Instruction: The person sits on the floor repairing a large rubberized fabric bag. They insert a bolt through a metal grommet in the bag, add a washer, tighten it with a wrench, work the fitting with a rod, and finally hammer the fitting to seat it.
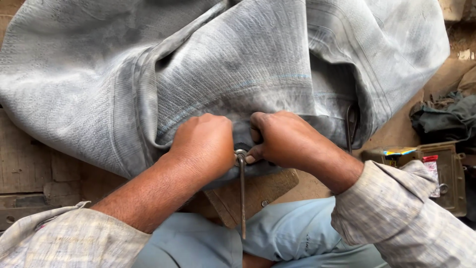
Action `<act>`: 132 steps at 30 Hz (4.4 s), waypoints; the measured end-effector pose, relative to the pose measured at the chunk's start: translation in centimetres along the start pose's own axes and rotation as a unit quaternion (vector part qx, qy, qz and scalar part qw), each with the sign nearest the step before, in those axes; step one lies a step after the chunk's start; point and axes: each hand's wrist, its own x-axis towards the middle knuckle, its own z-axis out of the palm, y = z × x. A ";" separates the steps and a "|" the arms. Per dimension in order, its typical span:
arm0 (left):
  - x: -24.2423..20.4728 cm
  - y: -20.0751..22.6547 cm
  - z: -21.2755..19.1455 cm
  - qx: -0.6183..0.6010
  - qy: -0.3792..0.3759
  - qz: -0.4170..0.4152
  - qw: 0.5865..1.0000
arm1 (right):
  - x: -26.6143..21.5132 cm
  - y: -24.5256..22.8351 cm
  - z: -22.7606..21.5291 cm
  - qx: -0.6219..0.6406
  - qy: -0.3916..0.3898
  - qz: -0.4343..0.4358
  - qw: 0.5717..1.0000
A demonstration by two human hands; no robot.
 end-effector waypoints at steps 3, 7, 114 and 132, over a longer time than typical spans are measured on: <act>-0.5 0.3 0.3 0.000 0.019 -0.020 1.000 | 0.2 0.3 0.3 -0.041 0.014 -0.033 0.998; -1.2 -0.4 1.4 -0.023 0.089 0.011 0.996 | 0.3 1.4 1.0 -0.023 0.025 -0.052 0.998; 0.6 0.7 -0.4 -0.081 -0.046 0.004 0.996 | 0.8 0.0 1.2 -0.043 0.000 0.100 0.994; -1.4 -1.1 2.8 -0.173 0.107 0.035 0.978 | -0.3 2.3 2.9 -0.014 0.126 -0.026 0.992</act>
